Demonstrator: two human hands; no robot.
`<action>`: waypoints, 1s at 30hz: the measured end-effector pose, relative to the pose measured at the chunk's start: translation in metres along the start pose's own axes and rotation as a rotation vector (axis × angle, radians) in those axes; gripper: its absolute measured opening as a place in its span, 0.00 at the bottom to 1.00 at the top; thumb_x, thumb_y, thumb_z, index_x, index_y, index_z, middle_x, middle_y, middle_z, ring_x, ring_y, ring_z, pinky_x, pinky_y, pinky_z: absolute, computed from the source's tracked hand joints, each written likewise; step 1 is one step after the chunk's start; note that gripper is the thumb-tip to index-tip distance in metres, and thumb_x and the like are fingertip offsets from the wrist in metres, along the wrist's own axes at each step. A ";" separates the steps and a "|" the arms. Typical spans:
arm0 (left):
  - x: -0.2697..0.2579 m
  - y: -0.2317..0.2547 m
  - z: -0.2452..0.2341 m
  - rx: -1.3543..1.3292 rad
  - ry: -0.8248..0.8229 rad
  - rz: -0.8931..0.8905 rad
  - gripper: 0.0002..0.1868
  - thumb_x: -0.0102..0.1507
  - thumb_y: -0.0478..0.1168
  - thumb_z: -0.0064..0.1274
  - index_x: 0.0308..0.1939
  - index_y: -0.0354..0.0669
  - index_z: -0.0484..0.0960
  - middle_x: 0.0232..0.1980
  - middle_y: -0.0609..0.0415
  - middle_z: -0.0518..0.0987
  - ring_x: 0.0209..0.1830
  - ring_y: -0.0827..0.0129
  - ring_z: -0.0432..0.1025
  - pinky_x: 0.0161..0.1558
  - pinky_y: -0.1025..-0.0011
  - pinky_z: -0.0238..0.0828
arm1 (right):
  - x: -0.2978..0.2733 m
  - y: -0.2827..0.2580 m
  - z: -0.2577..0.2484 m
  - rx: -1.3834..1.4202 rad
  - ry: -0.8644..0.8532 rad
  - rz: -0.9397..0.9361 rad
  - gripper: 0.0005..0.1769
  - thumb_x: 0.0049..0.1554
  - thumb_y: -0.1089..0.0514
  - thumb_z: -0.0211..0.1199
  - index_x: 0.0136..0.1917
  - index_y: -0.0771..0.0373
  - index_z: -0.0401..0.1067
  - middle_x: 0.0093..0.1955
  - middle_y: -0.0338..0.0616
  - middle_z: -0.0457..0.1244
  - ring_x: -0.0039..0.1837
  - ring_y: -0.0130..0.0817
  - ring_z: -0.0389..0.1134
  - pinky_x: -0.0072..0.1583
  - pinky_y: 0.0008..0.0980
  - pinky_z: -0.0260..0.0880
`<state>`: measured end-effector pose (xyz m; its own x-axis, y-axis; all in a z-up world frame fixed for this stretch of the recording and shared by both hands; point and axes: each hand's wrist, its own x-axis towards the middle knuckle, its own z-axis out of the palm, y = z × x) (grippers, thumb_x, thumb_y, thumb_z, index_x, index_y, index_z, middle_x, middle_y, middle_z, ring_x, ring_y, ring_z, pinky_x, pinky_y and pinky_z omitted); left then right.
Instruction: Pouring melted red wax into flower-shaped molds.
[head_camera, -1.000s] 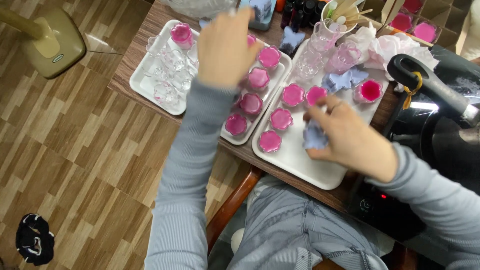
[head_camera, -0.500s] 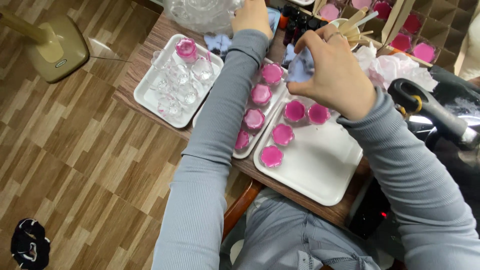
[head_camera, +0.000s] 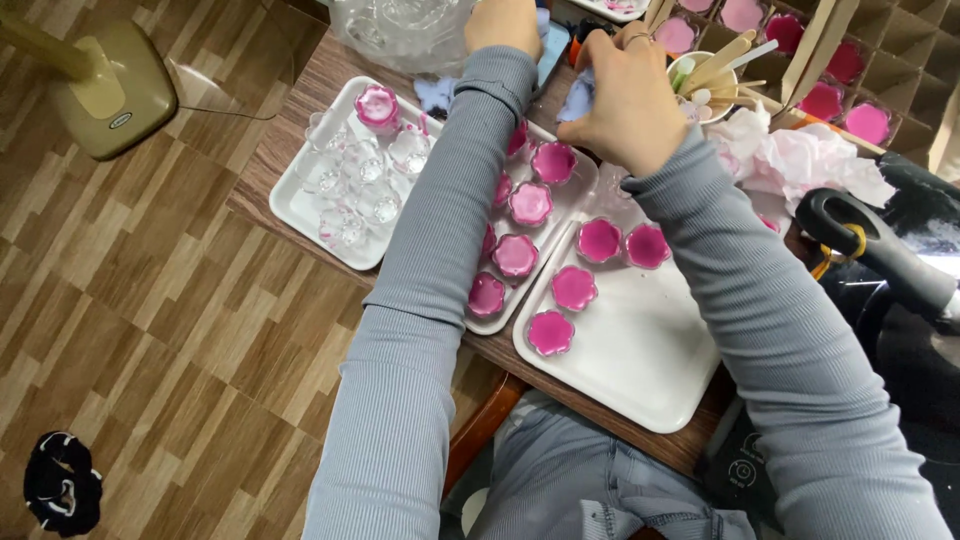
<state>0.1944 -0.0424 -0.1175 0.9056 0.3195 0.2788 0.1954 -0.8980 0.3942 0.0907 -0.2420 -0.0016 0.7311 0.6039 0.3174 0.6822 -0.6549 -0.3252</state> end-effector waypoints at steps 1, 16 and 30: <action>0.003 -0.002 0.000 0.000 0.016 0.021 0.11 0.51 0.42 0.63 0.36 0.45 0.85 0.39 0.42 0.83 0.40 0.48 0.79 0.41 0.55 0.77 | 0.005 0.004 0.008 -0.012 0.006 0.017 0.35 0.40 0.53 0.79 0.57 0.66 0.69 0.57 0.63 0.60 0.60 0.62 0.61 0.61 0.52 0.65; 0.040 -0.032 0.012 0.068 0.006 0.033 0.10 0.57 0.43 0.58 0.36 0.42 0.86 0.37 0.44 0.85 0.37 0.53 0.80 0.40 0.57 0.77 | 0.067 0.018 0.090 0.041 0.024 0.084 0.40 0.37 0.53 0.81 0.57 0.67 0.65 0.59 0.67 0.59 0.61 0.66 0.58 0.60 0.53 0.65; 0.031 -0.038 0.014 0.025 0.163 0.027 0.09 0.56 0.43 0.57 0.30 0.41 0.86 0.30 0.45 0.84 0.33 0.52 0.80 0.36 0.55 0.76 | 0.081 0.027 0.113 -0.137 -0.077 0.177 0.53 0.39 0.42 0.82 0.63 0.71 0.56 0.58 0.57 0.63 0.61 0.56 0.63 0.57 0.59 0.58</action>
<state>0.2205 -0.0023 -0.1358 0.8380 0.3379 0.4285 0.1829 -0.9137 0.3628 0.1697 -0.1592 -0.0853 0.8413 0.5040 0.1953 0.5394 -0.8060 -0.2436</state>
